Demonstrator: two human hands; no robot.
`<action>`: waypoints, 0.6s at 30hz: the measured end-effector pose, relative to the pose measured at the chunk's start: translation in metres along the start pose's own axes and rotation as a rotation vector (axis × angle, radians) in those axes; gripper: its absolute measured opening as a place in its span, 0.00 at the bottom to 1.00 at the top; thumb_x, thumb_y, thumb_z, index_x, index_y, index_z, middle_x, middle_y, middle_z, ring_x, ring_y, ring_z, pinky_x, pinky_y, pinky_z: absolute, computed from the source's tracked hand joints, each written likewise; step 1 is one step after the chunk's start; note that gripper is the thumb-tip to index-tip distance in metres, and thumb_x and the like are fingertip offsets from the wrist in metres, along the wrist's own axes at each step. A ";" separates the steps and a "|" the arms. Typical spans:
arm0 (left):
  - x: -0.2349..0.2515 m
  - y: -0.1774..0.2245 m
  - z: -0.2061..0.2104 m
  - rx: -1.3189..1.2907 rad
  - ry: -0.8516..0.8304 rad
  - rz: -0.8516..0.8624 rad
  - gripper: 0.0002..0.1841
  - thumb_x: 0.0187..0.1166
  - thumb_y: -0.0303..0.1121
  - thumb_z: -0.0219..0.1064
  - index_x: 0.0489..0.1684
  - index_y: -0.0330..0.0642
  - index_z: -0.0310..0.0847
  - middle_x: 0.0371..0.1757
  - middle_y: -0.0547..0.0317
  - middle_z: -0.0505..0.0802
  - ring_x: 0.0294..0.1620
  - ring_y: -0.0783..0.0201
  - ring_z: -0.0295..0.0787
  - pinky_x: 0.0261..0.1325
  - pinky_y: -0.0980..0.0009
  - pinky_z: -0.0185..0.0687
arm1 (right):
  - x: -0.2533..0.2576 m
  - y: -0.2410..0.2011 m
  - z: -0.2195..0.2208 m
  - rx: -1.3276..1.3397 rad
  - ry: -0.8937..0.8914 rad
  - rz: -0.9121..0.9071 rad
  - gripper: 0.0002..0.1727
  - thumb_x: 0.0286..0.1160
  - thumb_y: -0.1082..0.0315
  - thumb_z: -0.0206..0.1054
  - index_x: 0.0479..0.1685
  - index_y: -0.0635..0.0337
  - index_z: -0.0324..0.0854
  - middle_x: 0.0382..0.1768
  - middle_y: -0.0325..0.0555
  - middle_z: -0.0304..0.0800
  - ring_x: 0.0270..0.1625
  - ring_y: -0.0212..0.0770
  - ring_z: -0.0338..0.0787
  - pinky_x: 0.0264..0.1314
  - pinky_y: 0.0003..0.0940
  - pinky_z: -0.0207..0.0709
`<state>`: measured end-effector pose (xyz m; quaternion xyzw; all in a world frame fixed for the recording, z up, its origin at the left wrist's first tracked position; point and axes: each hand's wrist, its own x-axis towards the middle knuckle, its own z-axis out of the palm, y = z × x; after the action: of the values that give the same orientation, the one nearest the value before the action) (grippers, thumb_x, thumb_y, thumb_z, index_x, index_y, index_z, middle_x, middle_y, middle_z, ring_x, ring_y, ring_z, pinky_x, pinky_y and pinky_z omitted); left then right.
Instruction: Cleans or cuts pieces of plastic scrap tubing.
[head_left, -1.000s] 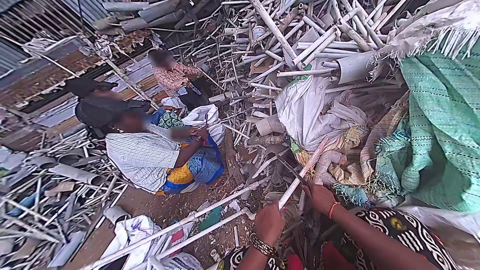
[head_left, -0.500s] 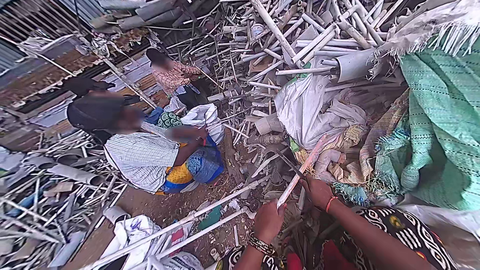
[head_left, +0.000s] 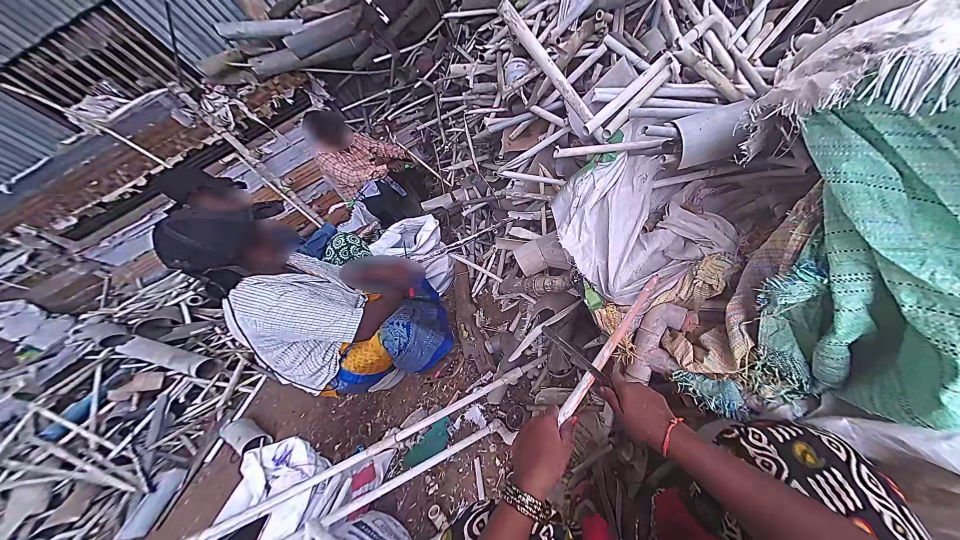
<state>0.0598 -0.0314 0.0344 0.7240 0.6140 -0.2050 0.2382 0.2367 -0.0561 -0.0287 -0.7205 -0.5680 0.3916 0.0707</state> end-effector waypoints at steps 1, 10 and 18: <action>0.000 0.000 0.001 0.006 0.000 -0.001 0.27 0.94 0.52 0.52 0.69 0.36 0.81 0.59 0.35 0.92 0.67 0.39 0.89 0.69 0.41 0.80 | 0.000 0.001 0.000 -0.010 -0.004 -0.005 0.31 0.97 0.44 0.39 0.70 0.63 0.71 0.52 0.64 0.90 0.62 0.65 0.91 0.61 0.63 0.81; -0.001 -0.007 -0.004 -0.128 -0.002 0.041 0.26 0.94 0.49 0.54 0.63 0.31 0.82 0.53 0.33 0.92 0.62 0.38 0.90 0.67 0.39 0.79 | 0.025 0.039 0.002 1.084 -0.089 -0.076 0.14 0.97 0.60 0.45 0.65 0.60 0.66 0.24 0.37 0.68 0.17 0.32 0.71 0.22 0.27 0.72; 0.001 -0.013 -0.003 -0.162 -0.010 0.060 0.26 0.94 0.49 0.53 0.60 0.30 0.83 0.51 0.33 0.92 0.59 0.37 0.89 0.65 0.39 0.79 | 0.025 0.033 0.004 1.241 -0.080 -0.019 0.09 0.91 0.72 0.45 0.61 0.60 0.66 0.25 0.39 0.74 0.19 0.31 0.76 0.23 0.25 0.75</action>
<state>0.0471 -0.0268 0.0348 0.7196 0.6054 -0.1509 0.3050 0.2606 -0.0463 -0.0613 -0.5248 -0.2431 0.6748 0.4584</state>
